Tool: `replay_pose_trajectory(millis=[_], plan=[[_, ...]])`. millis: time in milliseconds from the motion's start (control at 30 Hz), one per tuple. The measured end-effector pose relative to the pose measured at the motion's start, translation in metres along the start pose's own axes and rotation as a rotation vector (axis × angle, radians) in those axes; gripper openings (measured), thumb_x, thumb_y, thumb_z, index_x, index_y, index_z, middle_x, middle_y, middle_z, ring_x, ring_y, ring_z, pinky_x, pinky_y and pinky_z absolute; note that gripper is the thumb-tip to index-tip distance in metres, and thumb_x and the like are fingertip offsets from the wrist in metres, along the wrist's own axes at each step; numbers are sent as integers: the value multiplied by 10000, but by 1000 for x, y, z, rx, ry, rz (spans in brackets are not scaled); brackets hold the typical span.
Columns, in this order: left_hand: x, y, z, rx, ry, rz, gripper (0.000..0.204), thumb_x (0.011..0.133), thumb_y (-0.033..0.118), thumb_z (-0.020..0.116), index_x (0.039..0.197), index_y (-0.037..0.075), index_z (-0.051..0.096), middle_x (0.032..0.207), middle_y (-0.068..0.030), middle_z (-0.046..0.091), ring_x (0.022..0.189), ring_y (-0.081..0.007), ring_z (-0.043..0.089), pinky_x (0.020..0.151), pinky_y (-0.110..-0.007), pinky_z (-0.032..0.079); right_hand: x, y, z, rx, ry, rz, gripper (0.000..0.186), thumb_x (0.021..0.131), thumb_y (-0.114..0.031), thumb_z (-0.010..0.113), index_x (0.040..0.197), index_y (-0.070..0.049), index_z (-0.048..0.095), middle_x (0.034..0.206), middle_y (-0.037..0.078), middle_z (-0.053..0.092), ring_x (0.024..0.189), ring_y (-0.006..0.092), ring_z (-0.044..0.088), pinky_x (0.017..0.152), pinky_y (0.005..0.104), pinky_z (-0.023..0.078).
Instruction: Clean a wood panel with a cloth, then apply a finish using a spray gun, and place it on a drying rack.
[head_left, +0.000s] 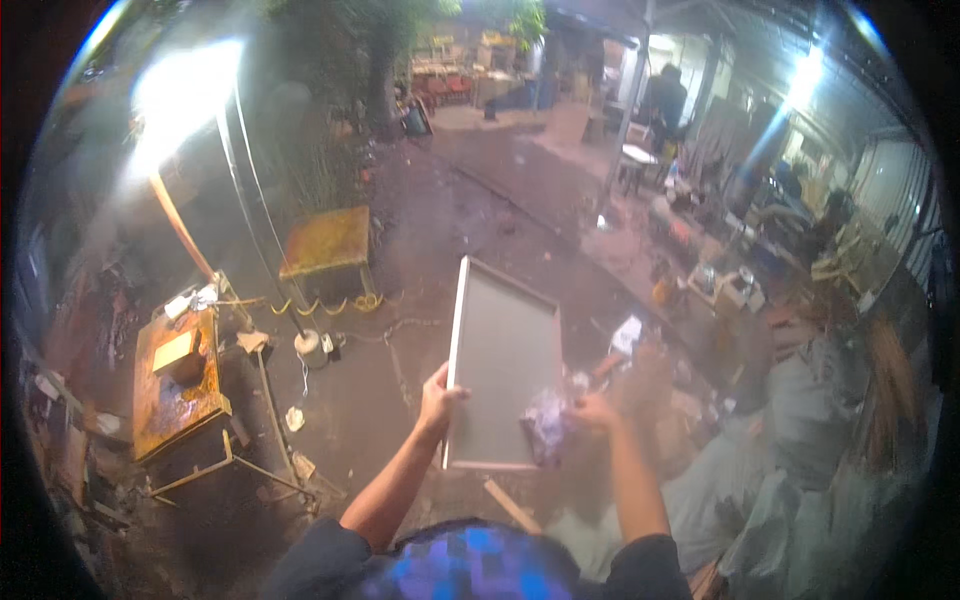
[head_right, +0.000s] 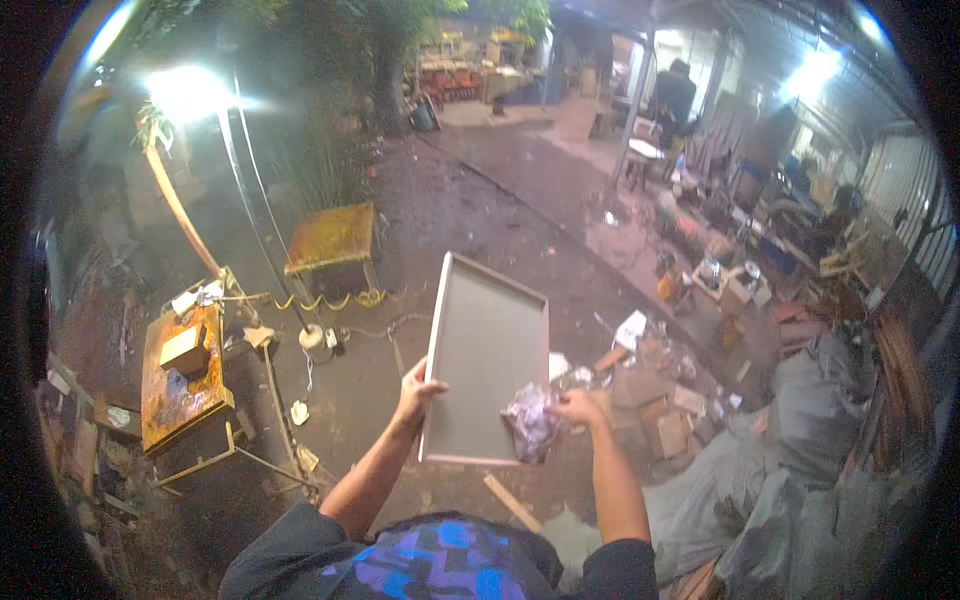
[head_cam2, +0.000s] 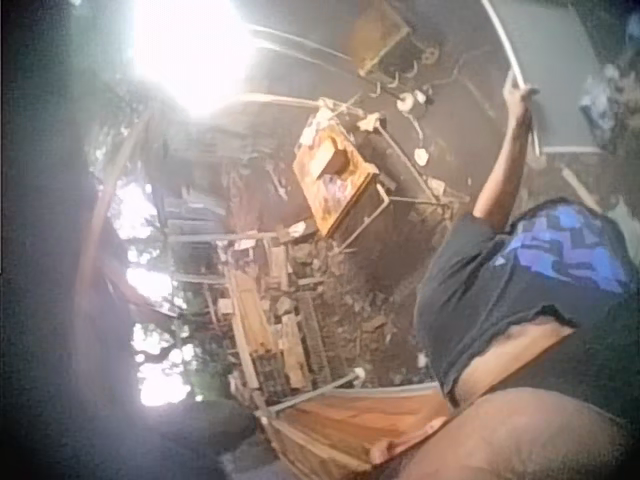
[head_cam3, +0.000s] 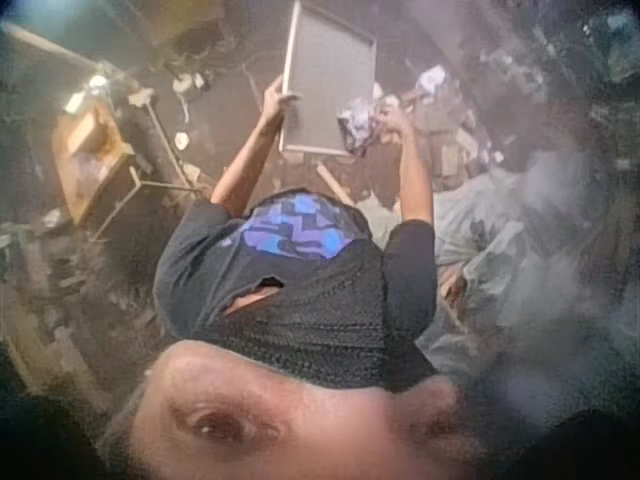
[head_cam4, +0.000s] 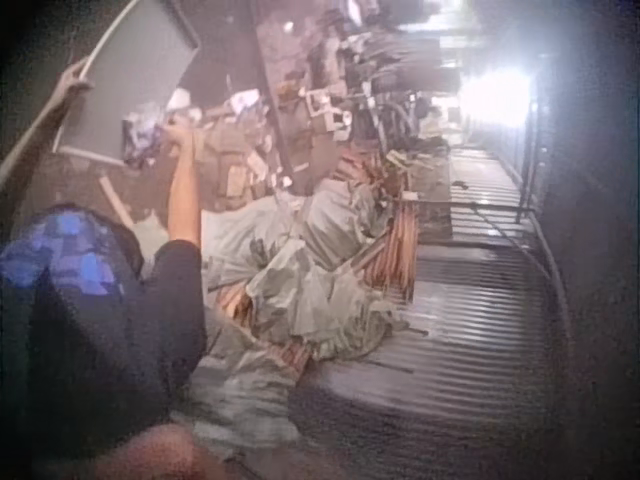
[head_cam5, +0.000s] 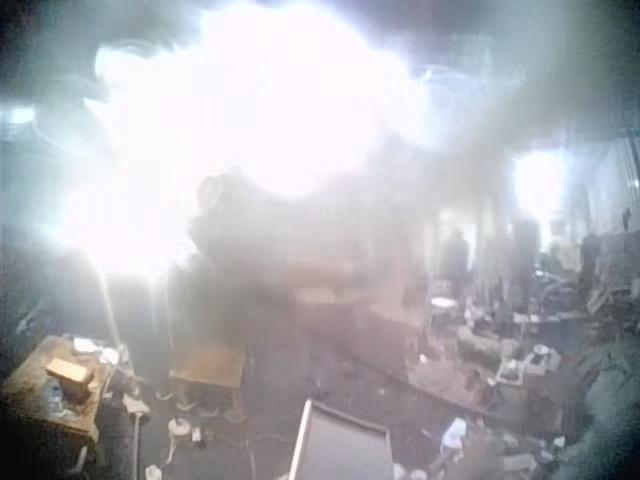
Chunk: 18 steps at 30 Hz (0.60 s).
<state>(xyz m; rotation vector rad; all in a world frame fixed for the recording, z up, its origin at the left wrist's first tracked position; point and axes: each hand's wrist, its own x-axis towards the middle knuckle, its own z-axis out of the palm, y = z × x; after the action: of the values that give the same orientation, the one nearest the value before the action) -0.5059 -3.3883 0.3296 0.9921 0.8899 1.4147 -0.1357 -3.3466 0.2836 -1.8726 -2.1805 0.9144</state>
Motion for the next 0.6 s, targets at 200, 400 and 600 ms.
replay_pose_trajectory(millis=[200, 400, 600], plan=[[-13, -15, 2, -9, 22, 3, 499, 654, -18, 618, 1152, 3, 633, 925, -49, 654, 808, -142, 610, 720, -272, 503, -50, -67, -21, -126, -265, 73, 341, 819, -297, 734, 978, 6, 724, 860, 79, 717, 766, 179, 656, 689, 335, 523], [-33, -25, -32, -15, 158, -186, 467, 676, -56, 591, 1135, 10, 646, 921, -69, 671, 800, -163, 633, 702, -294, 521, -124, 49, -145, 968, 24, -646, 127, 901, -153, 633, 966, -64, 696, 820, 26, 650, 739, 163, 606, 689, 319, 505], [-43, -35, -46, -74, 256, -233, 480, 686, -49, 584, 1159, 10, 642, 936, -70, 663, 823, -169, 622, 711, -304, 515, -129, -8, -137, 2593, -177, -1818, 205, 964, -210, 538, 1027, -57, 659, 810, -16, 595, 670, 141, 532, 692, 327, 484]])
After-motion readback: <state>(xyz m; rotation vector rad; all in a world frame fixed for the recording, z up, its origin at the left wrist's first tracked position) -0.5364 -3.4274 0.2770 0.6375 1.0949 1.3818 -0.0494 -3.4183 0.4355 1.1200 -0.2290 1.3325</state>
